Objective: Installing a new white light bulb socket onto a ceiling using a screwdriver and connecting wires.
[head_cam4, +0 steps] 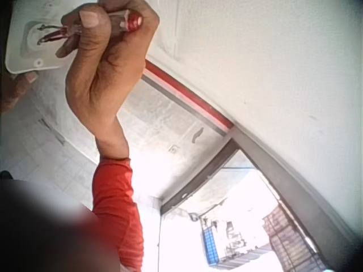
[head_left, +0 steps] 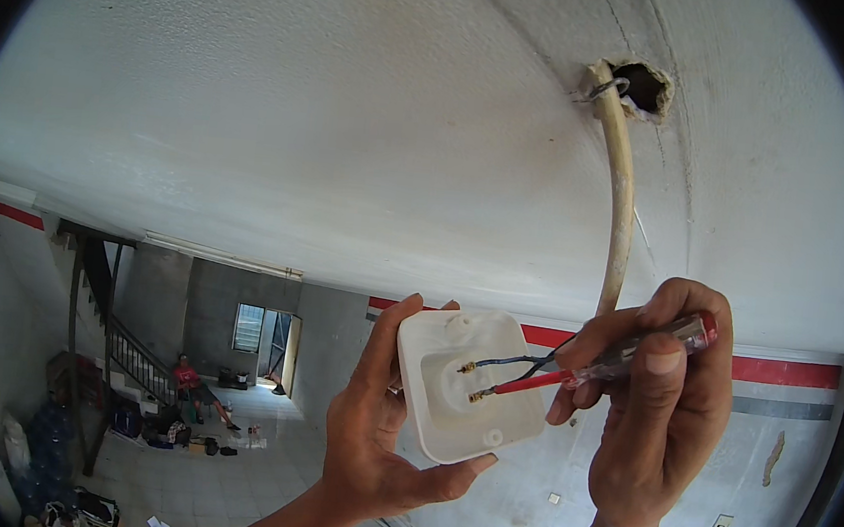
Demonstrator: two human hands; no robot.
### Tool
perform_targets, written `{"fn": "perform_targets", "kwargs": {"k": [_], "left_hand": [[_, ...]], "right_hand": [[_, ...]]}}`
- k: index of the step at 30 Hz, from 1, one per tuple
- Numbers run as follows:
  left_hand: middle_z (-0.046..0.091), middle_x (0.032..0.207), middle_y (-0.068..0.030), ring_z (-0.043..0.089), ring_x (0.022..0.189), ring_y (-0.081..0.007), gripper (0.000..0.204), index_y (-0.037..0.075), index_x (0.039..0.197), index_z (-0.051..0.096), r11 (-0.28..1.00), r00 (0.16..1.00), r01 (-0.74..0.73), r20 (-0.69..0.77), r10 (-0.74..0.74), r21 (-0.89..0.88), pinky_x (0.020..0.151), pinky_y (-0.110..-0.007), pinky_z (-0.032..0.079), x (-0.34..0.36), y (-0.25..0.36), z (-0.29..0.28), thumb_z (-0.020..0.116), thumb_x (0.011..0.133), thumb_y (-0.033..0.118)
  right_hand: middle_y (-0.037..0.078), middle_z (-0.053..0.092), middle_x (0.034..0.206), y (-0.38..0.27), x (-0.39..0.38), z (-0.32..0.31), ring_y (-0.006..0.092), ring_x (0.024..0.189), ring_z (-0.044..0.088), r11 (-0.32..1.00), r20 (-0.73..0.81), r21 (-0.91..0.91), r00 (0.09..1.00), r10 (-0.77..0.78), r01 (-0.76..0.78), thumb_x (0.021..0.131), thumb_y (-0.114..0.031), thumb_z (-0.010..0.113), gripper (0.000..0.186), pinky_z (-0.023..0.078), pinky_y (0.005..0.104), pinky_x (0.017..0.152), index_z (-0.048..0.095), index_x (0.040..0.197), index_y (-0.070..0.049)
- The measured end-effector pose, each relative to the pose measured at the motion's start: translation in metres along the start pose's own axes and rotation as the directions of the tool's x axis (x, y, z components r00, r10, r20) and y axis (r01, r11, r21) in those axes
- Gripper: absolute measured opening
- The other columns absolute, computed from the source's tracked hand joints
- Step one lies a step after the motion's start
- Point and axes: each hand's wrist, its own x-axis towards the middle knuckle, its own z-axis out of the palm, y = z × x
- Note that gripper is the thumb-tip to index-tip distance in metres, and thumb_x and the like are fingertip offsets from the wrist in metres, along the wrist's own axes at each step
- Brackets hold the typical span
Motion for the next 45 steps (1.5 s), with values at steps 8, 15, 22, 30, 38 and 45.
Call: {"fn": "perform_targets", "kwargs": {"k": [8,15,22,30,38,45], "left_hand": [[0.042,0.140,-0.0263,0.053,0.122,-0.0333,0.111,-0.001,0.149,0.015,1.000,1.000,0.010,-0.002,-0.010,-0.008,0.098,-0.046,0.050,0.000,-0.001,0.002,0.084,0.064,0.015],[0.042,0.140,-0.0267,0.054,0.122,-0.0336,0.110,-0.001,0.149,0.014,1.000,1.000,0.002,-0.001,-0.002,-0.025,0.099,-0.046,0.050,0.002,0.001,0.003,0.083,0.065,0.014],[0.041,0.140,-0.0274,0.053,0.122,-0.0338,0.110,-0.001,0.149,0.014,1.000,1.000,0.002,-0.002,-0.002,-0.004,0.099,-0.046,0.050,0.002,0.000,0.005,0.083,0.066,0.014],[0.041,0.141,-0.0279,0.052,0.124,-0.0345,0.110,-0.002,0.149,0.013,1.000,1.000,-0.009,-0.001,0.009,-0.022,0.101,-0.047,0.048,0.001,0.001,0.005,0.083,0.066,0.013],[0.040,0.141,-0.0286,0.050,0.126,-0.0357,0.112,-0.001,0.150,0.012,1.000,1.000,0.010,0.002,-0.010,0.002,0.101,-0.048,0.047,0.004,-0.003,0.000,0.083,0.065,0.015],[0.040,0.142,-0.0280,0.051,0.125,-0.0370,0.112,0.000,0.150,0.012,0.999,0.999,-0.038,0.020,0.037,0.038,0.100,-0.049,0.049,0.010,0.003,0.000,0.084,0.065,0.016]], "right_hand": [[0.011,0.064,0.071,-0.001,0.002,-0.005,0.0115,0.047,0.057,1.000,0.005,-0.014,1.000,0.013,-0.013,0.104,-0.032,0.039,0.027,0.046,0.0190,0.044,0.043,0.104,-0.005],[0.011,0.064,0.070,0.001,0.003,-0.008,0.0111,0.047,0.057,0.999,0.014,-0.034,1.000,0.013,-0.012,0.104,-0.032,0.038,0.028,0.046,0.0186,0.044,0.043,0.104,-0.004],[0.011,0.064,0.070,0.000,0.003,-0.007,0.0117,0.047,0.058,1.000,0.020,0.009,0.999,0.024,-0.024,0.104,-0.032,0.038,0.028,0.046,0.0191,0.045,0.042,0.104,-0.004],[0.011,0.064,0.071,-0.001,0.002,-0.006,0.0118,0.048,0.058,0.999,0.026,0.002,0.999,0.034,-0.035,0.104,-0.031,0.039,0.026,0.046,0.0189,0.046,0.042,0.105,-0.005],[0.012,0.067,0.074,-0.005,0.010,0.003,0.0110,0.052,0.060,1.000,0.010,-0.013,1.000,0.018,-0.018,0.101,-0.030,0.049,0.029,0.048,0.0192,0.047,0.042,0.110,-0.004],[0.010,0.068,0.081,-0.004,0.014,-0.004,0.0151,0.074,0.067,0.951,-0.020,-0.243,0.979,-0.201,0.190,0.095,-0.029,0.060,0.040,0.058,0.0278,0.066,0.056,0.122,0.000]]}}
